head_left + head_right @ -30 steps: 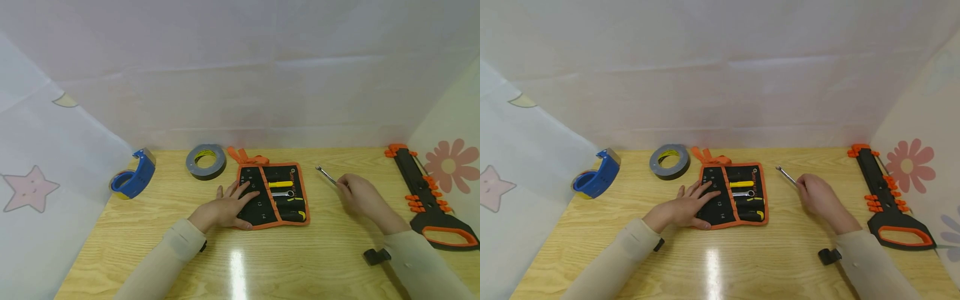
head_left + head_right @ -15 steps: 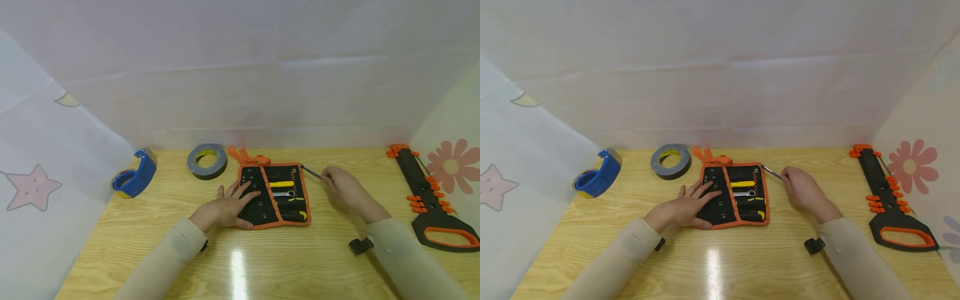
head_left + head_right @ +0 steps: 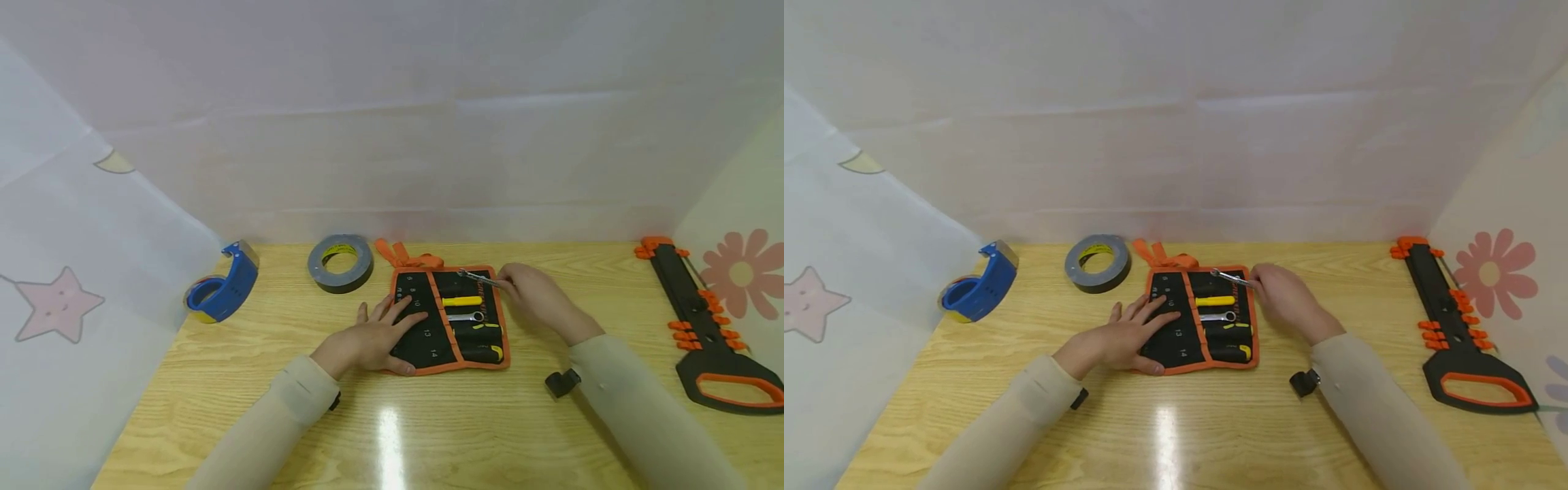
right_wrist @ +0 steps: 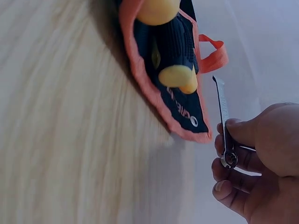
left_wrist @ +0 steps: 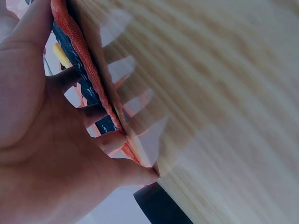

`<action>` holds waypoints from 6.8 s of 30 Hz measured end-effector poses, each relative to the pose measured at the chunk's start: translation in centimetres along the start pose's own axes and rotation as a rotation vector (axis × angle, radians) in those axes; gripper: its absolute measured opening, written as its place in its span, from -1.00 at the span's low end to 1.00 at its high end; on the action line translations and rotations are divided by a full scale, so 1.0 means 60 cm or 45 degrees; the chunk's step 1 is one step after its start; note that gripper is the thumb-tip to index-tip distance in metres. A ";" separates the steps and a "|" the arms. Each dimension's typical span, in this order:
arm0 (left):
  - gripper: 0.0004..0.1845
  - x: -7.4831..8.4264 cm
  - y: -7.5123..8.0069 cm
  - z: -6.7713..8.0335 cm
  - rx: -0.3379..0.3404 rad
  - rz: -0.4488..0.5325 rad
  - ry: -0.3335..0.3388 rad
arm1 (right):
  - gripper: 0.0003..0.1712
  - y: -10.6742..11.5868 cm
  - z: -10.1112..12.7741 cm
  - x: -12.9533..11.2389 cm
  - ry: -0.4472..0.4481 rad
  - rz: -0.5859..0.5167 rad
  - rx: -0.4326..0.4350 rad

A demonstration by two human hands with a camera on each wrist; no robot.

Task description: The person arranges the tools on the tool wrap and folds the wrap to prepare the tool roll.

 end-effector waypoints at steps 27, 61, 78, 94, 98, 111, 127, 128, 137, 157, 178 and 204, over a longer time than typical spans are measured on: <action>0.11 0.003 0.002 0.001 -0.007 0.000 0.014 | -0.79 -0.027 -0.078 -0.023 0.043 -0.021 -0.145; 0.11 0.001 0.002 -0.002 -0.005 -0.016 0.020 | -0.79 -0.020 -0.094 -0.040 0.063 -0.006 -0.015; 0.11 0.001 0.001 -0.004 -0.015 -0.020 0.014 | -0.80 -0.041 -0.123 -0.058 0.092 -0.063 -0.047; 0.11 0.001 0.002 -0.005 -0.006 -0.016 0.012 | -0.71 -0.044 -0.117 -0.058 0.075 -0.115 -0.095; 0.11 -0.001 0.004 0.001 0.016 -0.017 0.001 | -0.67 -0.035 -0.095 -0.057 0.114 -0.124 -0.083; 0.02 0.004 0.003 0.042 0.177 -0.069 -0.134 | -0.79 -0.018 0.046 -0.041 0.203 -0.169 0.001; -0.79 0.040 -0.003 0.069 0.371 -0.284 -0.341 | -0.69 -0.076 0.148 -0.072 0.271 -0.141 -0.001; -0.84 0.044 -0.002 0.070 0.379 -0.295 -0.356 | -0.66 -0.078 0.148 -0.074 0.272 -0.142 -0.010; -0.90 0.037 0.010 0.063 0.412 -0.052 -0.317 | -0.53 -0.087 0.150 -0.079 0.199 -0.094 0.007; -0.96 0.010 0.027 0.048 0.418 0.261 -0.226 | -0.89 -0.072 0.136 -0.102 0.246 0.122 0.158; -0.94 -0.007 0.041 0.012 0.463 0.418 -0.025 | -0.72 -0.048 0.124 -0.105 0.173 0.130 0.236; -0.70 0.033 0.054 0.020 0.489 0.094 -0.213 | -0.69 -0.063 0.097 -0.141 0.256 0.514 0.107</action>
Point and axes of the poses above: each hand's wrist, its own z-axis away from the middle knuckle, its own y-axis out of the back of the hand, x = y × z, the point moved 8 cm from there along -z, towards the middle knuckle, and after that the axes turned 10 degrees about -x, right-handed, at the moved point
